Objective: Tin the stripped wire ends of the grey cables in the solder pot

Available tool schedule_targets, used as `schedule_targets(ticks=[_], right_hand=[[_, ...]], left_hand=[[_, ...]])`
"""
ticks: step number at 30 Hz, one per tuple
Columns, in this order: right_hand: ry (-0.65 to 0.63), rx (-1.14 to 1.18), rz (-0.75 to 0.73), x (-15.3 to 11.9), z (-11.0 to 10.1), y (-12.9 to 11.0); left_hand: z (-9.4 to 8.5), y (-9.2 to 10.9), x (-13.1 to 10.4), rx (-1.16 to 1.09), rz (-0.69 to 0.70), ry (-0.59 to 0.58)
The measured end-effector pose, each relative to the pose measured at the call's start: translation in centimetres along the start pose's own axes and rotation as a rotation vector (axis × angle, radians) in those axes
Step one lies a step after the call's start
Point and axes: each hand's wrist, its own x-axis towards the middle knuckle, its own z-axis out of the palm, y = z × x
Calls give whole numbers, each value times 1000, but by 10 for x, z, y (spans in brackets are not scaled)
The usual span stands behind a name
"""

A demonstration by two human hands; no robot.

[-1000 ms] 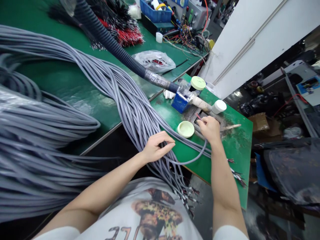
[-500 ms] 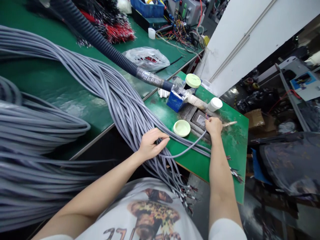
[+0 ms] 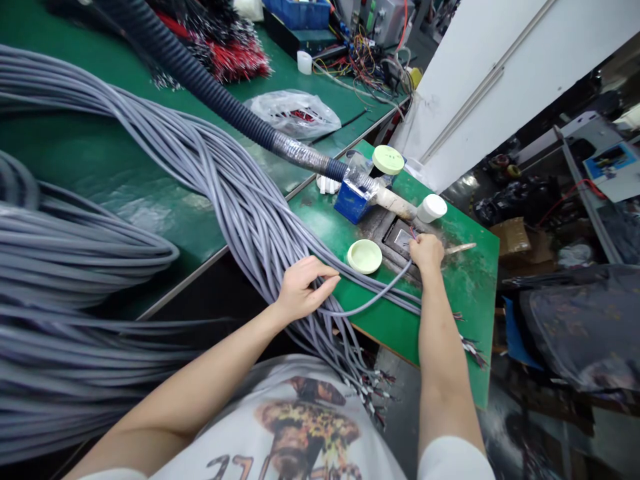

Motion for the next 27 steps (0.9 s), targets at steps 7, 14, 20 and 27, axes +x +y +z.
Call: schedule_targets(ticks=[7,14,20,27], right_hand=[[27,63,-22,-2,-6,-1],[99,473,-158,-42,-42,-5],[121,879,-244,-104,-75,-34],[102,1052,-277,-147,-88,-62]], left_hand=[[0,0,0,5,-5,-2],[2,-3,-1,22,-4,-3],[3,5,-1,-47,-25,27],[37,48,-7,-783,-653,49]])
